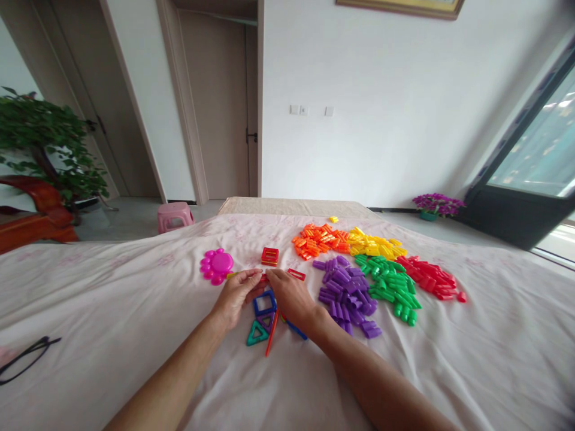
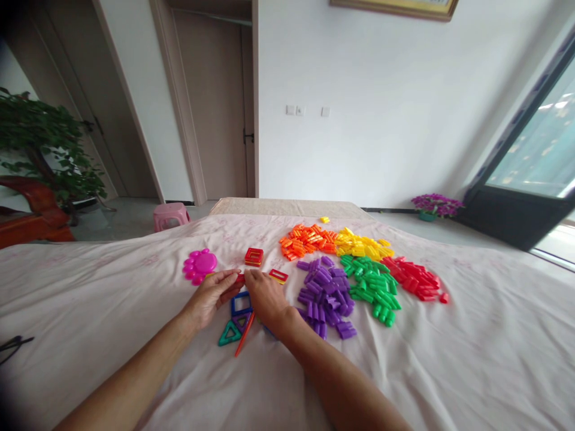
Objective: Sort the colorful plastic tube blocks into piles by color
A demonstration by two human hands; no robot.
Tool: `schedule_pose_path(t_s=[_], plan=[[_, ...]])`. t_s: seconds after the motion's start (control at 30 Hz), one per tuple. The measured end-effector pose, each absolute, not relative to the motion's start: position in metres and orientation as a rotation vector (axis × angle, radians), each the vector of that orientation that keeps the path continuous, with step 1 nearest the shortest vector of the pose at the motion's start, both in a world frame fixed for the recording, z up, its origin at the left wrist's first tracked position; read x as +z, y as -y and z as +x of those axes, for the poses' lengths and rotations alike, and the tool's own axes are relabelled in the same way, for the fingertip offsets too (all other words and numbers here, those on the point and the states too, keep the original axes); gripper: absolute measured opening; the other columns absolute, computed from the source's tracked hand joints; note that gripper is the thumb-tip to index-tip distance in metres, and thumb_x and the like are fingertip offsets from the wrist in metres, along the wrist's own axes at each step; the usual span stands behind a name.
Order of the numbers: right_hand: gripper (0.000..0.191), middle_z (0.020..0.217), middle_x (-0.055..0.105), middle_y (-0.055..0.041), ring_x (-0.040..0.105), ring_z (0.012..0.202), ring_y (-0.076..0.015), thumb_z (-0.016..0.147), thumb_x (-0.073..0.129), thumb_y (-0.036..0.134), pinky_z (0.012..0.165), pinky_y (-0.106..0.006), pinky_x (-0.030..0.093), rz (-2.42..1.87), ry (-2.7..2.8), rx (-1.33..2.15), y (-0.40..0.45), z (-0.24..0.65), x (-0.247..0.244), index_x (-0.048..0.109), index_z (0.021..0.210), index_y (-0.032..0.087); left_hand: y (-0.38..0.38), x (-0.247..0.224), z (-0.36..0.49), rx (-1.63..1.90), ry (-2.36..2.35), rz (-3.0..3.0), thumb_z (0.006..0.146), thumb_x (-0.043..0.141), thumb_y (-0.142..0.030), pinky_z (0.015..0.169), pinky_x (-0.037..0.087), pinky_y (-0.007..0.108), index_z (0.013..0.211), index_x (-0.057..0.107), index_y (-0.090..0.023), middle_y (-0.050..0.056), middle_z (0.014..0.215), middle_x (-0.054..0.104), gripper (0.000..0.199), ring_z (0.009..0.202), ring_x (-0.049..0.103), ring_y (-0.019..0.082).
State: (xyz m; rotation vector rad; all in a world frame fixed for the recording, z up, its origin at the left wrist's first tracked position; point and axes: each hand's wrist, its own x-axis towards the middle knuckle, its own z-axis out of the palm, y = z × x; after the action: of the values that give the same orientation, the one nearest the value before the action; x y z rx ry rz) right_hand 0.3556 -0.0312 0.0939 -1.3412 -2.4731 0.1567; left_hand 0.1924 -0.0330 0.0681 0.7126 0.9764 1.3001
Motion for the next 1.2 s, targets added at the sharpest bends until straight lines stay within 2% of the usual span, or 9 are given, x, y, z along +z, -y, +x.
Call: schedule_pose_path(t_s=[0.1, 0.2, 0.37, 0.5, 0.63, 0.8, 0.93, 1.07, 1.2], plan=[[0.025, 0.105, 0.072, -0.0090, 0.068, 0.094, -0.0189, 0.100, 0.043, 0.018, 0.080, -0.025, 0.047, -1.258, 2.412, 0.321, 0.024, 0.361, 0.094, 0.068, 0.104, 0.019, 0.032, 0.067, 0.190, 1.257, -0.951, 0.699, 0.077, 0.079, -0.020, 0.069, 0.059, 0.021, 0.093, 0.073, -0.013, 0.007, 0.087, 0.078, 0.019, 0.076, 0.073, 0.013], [0.023, 0.102, 0.073, -0.0073, 0.067, 0.095, -0.0182, 0.098, 0.049, 0.023, 0.083, -0.024, 0.045, -1.138, 2.359, 0.437, 0.015, 0.369, 0.091, 0.072, 0.100, 0.020, 0.032, 0.065, 0.188, 1.216, -0.951, 0.741, 0.078, 0.078, -0.021, 0.067, 0.058, 0.020, 0.098, 0.074, -0.013, 0.008, 0.093, 0.078, 0.022, 0.075, 0.072, 0.013], [0.017, 0.093, 0.074, -0.0046, 0.066, 0.080, -0.0162, 0.090, 0.063, 0.029, 0.070, -0.022, 0.043, -1.127, 2.418, 0.550, 0.007, 0.378, 0.090, 0.075, 0.098, 0.019, 0.034, 0.063, 0.191, 1.133, -0.954, 0.845, 0.079, 0.077, -0.024, 0.068, 0.056, 0.020, 0.108, 0.074, -0.014, 0.009, 0.092, 0.078, 0.031, 0.076, 0.071, 0.013], [0.018, 0.093, 0.074, -0.0042, 0.066, 0.082, -0.0166, 0.085, 0.067, 0.029, 0.070, -0.023, 0.041, -1.256, 2.469, 0.430, 0.006, 0.385, 0.099, 0.074, 0.098, 0.019, 0.037, 0.066, 0.197, 1.155, -0.990, 0.937, 0.080, 0.076, -0.033, 0.070, 0.057, 0.024, 0.113, 0.071, -0.015, 0.009, 0.091, 0.077, 0.038, 0.077, 0.071, 0.015], [0.023, 0.098, 0.073, -0.0076, 0.067, 0.089, -0.0200, 0.089, 0.062, 0.036, 0.069, -0.025, 0.041, -1.645, 2.324, 0.135, -0.007, 0.402, 0.106, 0.072, 0.101, 0.019, 0.032, 0.062, 0.189, 1.391, -1.147, 1.173, 0.082, 0.070, -0.047, 0.070, 0.055, 0.028, 0.118, 0.068, -0.017, 0.010, 0.099, 0.076, 0.047, 0.080, 0.071, 0.019], [0.028, 0.104, 0.072, -0.0108, 0.068, 0.094, -0.0224, 0.093, 0.057, 0.041, 0.071, -0.027, 0.043, -1.947, 2.241, 0.022, -0.023, 0.415, 0.094, 0.070, 0.100, 0.018, 0.017, 0.048, 0.161, 1.614, -1.588, 1.583, 0.086, 0.062, -0.033, 0.088, 0.052, 0.033, 0.108, 0.071, -0.021, 0.008, 0.109, 0.073, 0.027, 0.096, 0.067, 0.021], [0.037, 0.104, 0.071, -0.0124, 0.067, 0.100, -0.0251, 0.094, 0.054, 0.050, 0.075, -0.029, 0.046, -1.914, 2.341, 0.004, -0.024, 0.412, 0.082, 0.071, 0.099, 0.017, 0.008, 0.043, 0.141, 1.561, -1.888, 1.968, 0.087, 0.056, -0.026, 0.103, 0.044, 0.041, 0.114, 0.070, -0.021, 0.010, 0.116, 0.070, 0.030, 0.111, 0.062, 0.026], [0.043, 0.108, 0.070, -0.0143, 0.066, 0.104, -0.0262, 0.094, 0.053, 0.055, 0.079, -0.032, 0.048, -1.906, 2.431, 0.058, -0.022, 0.411, 0.081, 0.072, 0.101, 0.017, 0.000, 0.033, 0.131, 1.338, -1.979, 2.133, 0.085, 0.059, -0.026, 0.105, 0.042, 0.045, 0.118, 0.068, -0.017, 0.014, 0.119, 0.069, 0.036, 0.117, 0.060, 0.030], [0.042, 0.109, 0.070, -0.0167, 0.065, 0.107, -0.0287, 0.095, 0.053, 0.052, 0.081, -0.034, 0.049, -1.894, 2.427, 0.003, -0.022, 0.408, 0.079, 0.072, 0.103, 0.015, -0.005, 0.017, 0.127, 1.132, -2.000, 2.181, 0.081, 0.064, -0.025, 0.104, 0.043, 0.046, 0.122, 0.067, -0.014, 0.018, 0.124, 0.067, 0.042, 0.119, 0.058, 0.032]])
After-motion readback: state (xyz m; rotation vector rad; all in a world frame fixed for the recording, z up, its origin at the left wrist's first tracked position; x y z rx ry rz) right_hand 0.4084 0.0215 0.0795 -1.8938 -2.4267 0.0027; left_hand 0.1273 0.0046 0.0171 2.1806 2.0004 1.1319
